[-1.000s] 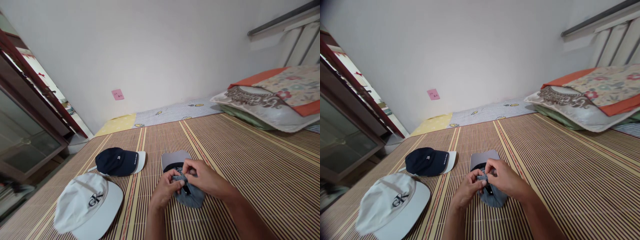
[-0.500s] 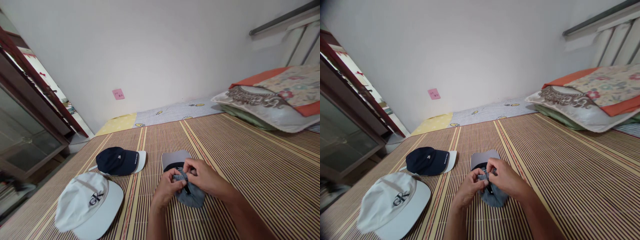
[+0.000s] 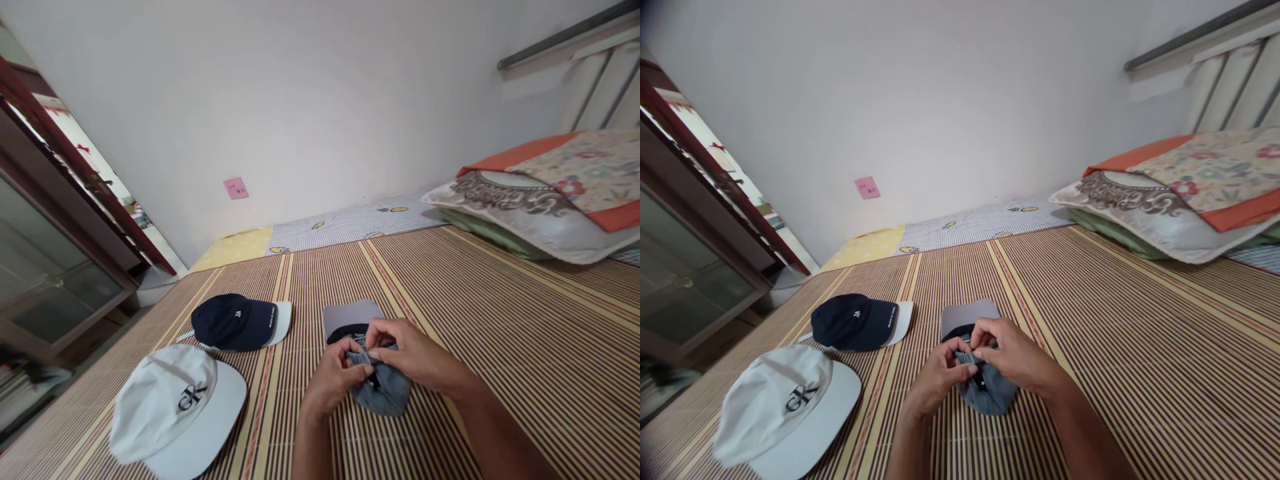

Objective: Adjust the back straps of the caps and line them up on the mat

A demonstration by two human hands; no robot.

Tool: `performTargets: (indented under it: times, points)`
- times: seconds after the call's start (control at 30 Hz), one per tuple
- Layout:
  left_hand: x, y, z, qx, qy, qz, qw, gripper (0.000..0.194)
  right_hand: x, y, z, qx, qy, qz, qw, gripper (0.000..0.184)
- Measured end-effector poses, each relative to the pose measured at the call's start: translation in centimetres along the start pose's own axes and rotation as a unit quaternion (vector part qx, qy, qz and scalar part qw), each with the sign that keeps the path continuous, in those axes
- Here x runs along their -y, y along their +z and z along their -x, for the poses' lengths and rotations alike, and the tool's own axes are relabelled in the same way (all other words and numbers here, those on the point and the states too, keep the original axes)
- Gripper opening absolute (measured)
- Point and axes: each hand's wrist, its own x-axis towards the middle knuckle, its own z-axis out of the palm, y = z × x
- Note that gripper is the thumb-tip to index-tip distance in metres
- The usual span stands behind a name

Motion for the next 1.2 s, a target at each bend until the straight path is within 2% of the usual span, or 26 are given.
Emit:
performTargets:
  times: [0.2, 0.47, 0.63, 0.97, 1.1, 1.2]
  points:
    - [-0.2, -0.6, 0.4, 0.045, 0.026, -0.015, 0.999, 0.034, 0.3, 0.0, 0.1, 0.003, -0.011, -0.012, 1.000, 0.010]
    - [0.7, -0.5, 0.0, 0.048, 0.036, 0.037, 0.998, 0.036, 0.3, 0.4, 0.0, -0.021, -0.011, 0.013, 1.000, 0.011]
    - [0.6, -0.6, 0.1, 0.053, 0.015, 0.070, 0.996, 0.037, 0.6, 0.7, -0.2, -0.042, 0.004, 0.007, 0.999, 0.011]
    - [0.3, -0.5, 0.2, 0.030, -0.007, 0.042, 0.999, 0.044, 1.5, 0.9, 0.2, -0.037, 0.019, 0.059, 0.997, 0.014]
    - [-0.1, -0.1, 0.1, 0.006, -0.015, 0.014, 1.000, 0.045, 1.3, 1.3, 0.1, -0.063, 0.044, 0.122, 0.989, 0.016]
    - [-0.5, 0.1, 0.1, -0.004, -0.011, 0.009, 1.000, 0.047, 1.1, 1.4, 0.0, -0.071, 0.058, 0.124, 0.988, 0.016]
